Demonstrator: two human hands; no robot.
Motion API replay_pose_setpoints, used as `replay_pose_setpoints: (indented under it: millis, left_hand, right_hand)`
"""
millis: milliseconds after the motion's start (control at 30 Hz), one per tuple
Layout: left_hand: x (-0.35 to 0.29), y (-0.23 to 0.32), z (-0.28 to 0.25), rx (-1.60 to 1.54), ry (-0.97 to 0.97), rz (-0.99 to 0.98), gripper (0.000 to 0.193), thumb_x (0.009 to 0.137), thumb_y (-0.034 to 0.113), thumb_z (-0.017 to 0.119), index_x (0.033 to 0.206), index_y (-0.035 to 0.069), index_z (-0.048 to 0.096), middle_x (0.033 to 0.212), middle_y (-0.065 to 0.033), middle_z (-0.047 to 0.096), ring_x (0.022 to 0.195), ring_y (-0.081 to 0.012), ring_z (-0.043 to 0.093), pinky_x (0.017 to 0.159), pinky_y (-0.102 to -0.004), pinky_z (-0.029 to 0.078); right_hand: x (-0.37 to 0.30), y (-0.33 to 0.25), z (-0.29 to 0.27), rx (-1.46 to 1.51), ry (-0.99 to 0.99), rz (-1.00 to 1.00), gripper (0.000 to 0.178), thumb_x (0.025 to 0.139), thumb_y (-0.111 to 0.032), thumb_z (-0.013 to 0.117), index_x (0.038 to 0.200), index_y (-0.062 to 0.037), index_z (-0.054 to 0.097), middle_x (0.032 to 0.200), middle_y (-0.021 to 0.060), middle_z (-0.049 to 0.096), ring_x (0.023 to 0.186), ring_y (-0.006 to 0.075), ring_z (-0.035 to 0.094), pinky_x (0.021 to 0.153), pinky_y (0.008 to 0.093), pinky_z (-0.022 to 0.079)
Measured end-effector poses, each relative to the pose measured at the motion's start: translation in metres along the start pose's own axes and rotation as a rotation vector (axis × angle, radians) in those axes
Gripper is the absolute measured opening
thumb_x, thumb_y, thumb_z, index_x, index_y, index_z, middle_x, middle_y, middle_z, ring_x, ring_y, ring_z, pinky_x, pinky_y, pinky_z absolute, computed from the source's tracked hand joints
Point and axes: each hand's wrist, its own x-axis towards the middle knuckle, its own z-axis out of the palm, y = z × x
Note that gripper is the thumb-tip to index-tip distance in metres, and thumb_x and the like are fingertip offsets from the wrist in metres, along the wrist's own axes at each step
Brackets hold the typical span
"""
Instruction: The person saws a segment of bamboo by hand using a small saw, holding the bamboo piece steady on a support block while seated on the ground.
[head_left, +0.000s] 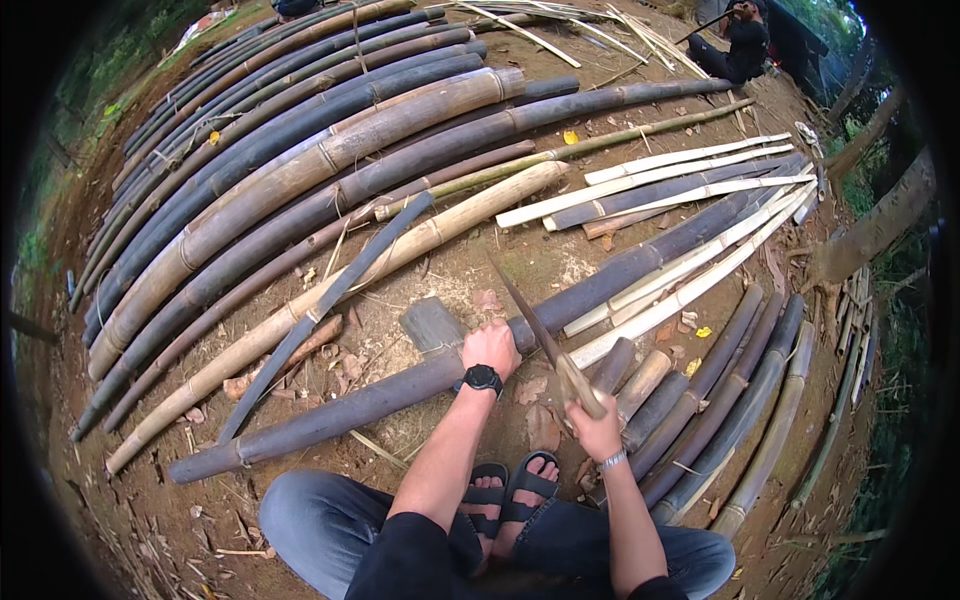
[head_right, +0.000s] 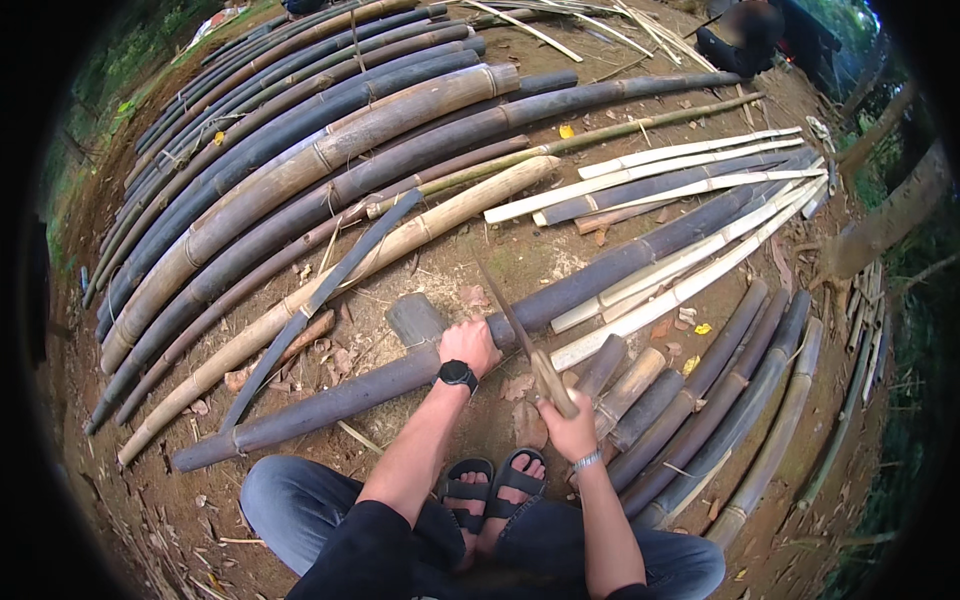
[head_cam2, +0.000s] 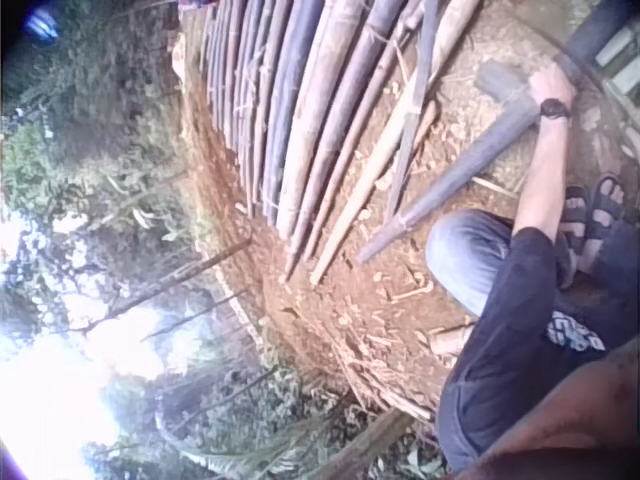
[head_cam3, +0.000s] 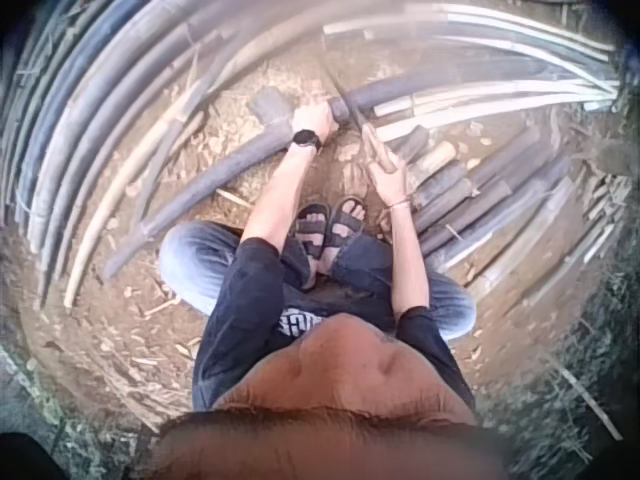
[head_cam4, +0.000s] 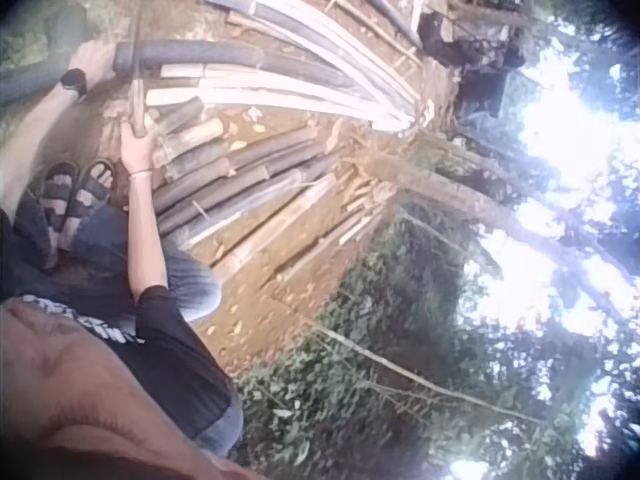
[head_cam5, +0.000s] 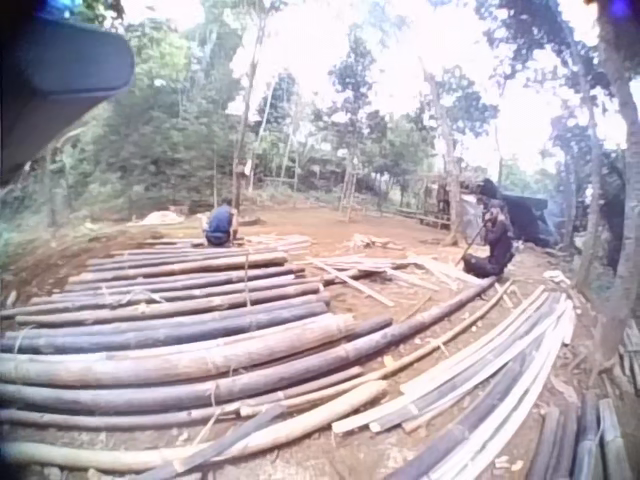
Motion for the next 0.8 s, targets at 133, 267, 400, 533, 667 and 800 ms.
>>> replay_pose_setpoints:
  millis: [133, 267, 400, 533, 667, 800]
  left_hand:
    - [0.008, -0.019, -0.019, 0.044, -0.002, -0.001, 0.037, 0.072, 0.023, 0.076, 0.096, -0.003, 0.067, 0.088, -0.0215, 0.074, 0.082, -0.0356, 0.074, 0.075, -0.0423, 0.062]
    - [0.008, -0.010, -0.011, 0.062, -0.063, 0.002, 0.040, 0.073, 0.027, 0.078, 0.098, -0.003, 0.069, 0.093, -0.0229, 0.073, 0.085, -0.0351, 0.074, 0.076, -0.0430, 0.062]
    - [0.001, -0.004, -0.036, 0.055, -0.116, 0.022, 0.022, 0.077, 0.013, 0.067, 0.092, -0.003, 0.067, 0.089, -0.0223, 0.074, 0.081, -0.0341, 0.075, 0.073, -0.0434, 0.061]
    - [-0.005, -0.006, -0.015, 0.044, 0.003, 0.004, 0.022, 0.077, 0.013, 0.066, 0.092, -0.003, 0.067, 0.088, -0.0230, 0.074, 0.081, -0.0346, 0.075, 0.071, -0.0433, 0.061]
    - [0.000, -0.003, -0.023, 0.048, -0.019, 0.046, 0.021, 0.076, 0.012, 0.065, 0.090, -0.004, 0.066, 0.087, -0.0233, 0.073, 0.080, -0.0356, 0.075, 0.070, -0.0432, 0.061]
    - [0.009, -0.004, -0.021, 0.031, -0.070, -0.018, 0.034, 0.075, 0.022, 0.073, 0.096, -0.004, 0.066, 0.094, -0.0242, 0.073, 0.085, -0.0363, 0.074, 0.075, -0.0429, 0.061]
  right_hand:
    - [-0.039, -0.030, -0.021, -0.076, -0.058, -0.237, 0.015, 0.085, -0.010, 0.069, 0.094, 0.0022, 0.068, 0.068, 0.0042, 0.064, 0.059, 0.0103, 0.055, 0.056, 0.0318, 0.046]
    - [-0.041, -0.038, -0.010, -0.056, 0.001, -0.174, 0.018, 0.086, -0.016, 0.070, 0.084, 0.0018, 0.066, 0.063, 0.0062, 0.062, 0.061, 0.0119, 0.055, 0.057, 0.0343, 0.044]
    - [-0.005, -0.035, 0.000, -0.066, -0.010, -0.175, 0.018, 0.085, -0.015, 0.071, 0.084, 0.0022, 0.066, 0.062, 0.0060, 0.061, 0.059, 0.0116, 0.055, 0.056, 0.0344, 0.045]
    - [-0.050, -0.030, -0.018, -0.104, -0.025, -0.195, 0.017, 0.086, -0.015, 0.071, 0.088, 0.0016, 0.069, 0.062, 0.0069, 0.062, 0.061, 0.0111, 0.058, 0.058, 0.0326, 0.047]
    - [-0.007, -0.016, -0.013, -0.015, -0.037, -0.070, 0.014, 0.087, -0.011, 0.068, 0.093, 0.0004, 0.072, 0.069, 0.0033, 0.067, 0.062, 0.0109, 0.060, 0.061, 0.0310, 0.049]
    - [-0.052, -0.028, -0.028, -0.102, -0.026, -0.183, 0.016, 0.087, -0.014, 0.068, 0.089, 0.0017, 0.069, 0.068, 0.0046, 0.066, 0.060, 0.0135, 0.058, 0.059, 0.0329, 0.048]
